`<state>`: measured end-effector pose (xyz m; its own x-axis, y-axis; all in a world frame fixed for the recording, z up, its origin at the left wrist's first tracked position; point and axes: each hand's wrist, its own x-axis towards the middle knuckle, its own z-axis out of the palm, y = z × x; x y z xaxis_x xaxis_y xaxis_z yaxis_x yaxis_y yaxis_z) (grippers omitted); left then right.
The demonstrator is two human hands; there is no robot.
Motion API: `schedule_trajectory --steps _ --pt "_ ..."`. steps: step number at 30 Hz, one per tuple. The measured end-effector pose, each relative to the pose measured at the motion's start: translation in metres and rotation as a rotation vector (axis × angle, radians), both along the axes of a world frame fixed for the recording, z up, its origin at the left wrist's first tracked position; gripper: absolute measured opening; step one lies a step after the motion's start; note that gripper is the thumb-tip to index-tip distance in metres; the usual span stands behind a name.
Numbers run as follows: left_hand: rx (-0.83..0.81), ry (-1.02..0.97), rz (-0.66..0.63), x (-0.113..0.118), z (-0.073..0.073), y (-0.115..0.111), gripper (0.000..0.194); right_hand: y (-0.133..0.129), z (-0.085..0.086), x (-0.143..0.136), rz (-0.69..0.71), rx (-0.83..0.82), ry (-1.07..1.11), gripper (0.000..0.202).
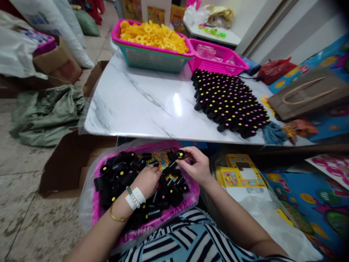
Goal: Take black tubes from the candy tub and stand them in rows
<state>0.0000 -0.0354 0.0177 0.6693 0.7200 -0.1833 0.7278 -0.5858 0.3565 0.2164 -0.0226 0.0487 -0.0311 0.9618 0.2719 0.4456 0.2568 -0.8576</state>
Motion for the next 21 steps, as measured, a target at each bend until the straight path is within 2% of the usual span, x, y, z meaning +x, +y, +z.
schedule_trajectory --steps 3,6,10,13,15,16,18,20,21 --pt "0.011 -0.052 0.043 -0.001 -0.003 0.001 0.022 0.009 0.019 0.029 -0.322 0.108 -0.056 0.028" --pt "0.065 -0.136 0.09 -0.002 -0.008 0.003 0.027 0.026 0.027 0.059 -0.563 0.205 -0.221 0.025" --pt "0.135 -0.243 0.115 -0.003 -0.015 0.006 0.027 0.048 0.031 0.08 -0.684 0.233 -0.467 0.019" --pt "0.156 -0.353 0.158 -0.003 -0.017 0.007 0.026 0.048 0.034 0.073 -0.714 0.248 -0.511 0.028" --pt "0.142 -0.446 0.218 -0.004 -0.015 0.007 0.025 0.037 0.033 0.056 -0.609 0.252 -0.46 0.028" --pt "0.113 -0.485 0.258 -0.004 -0.012 0.007 0.026 0.028 0.032 0.045 -0.488 0.227 -0.424 0.025" --pt "0.008 -0.539 0.351 -0.003 -0.007 0.008 0.034 0.01 0.024 0.02 -0.137 0.117 -0.352 0.014" --pt "-0.132 -0.582 0.458 -0.002 -0.003 0.008 0.045 -0.004 0.011 -0.004 0.222 -0.01 -0.301 0.031" --pt "-0.187 -0.609 0.506 -0.001 -0.003 0.009 0.048 -0.008 0.003 -0.013 0.344 -0.058 -0.291 0.039"
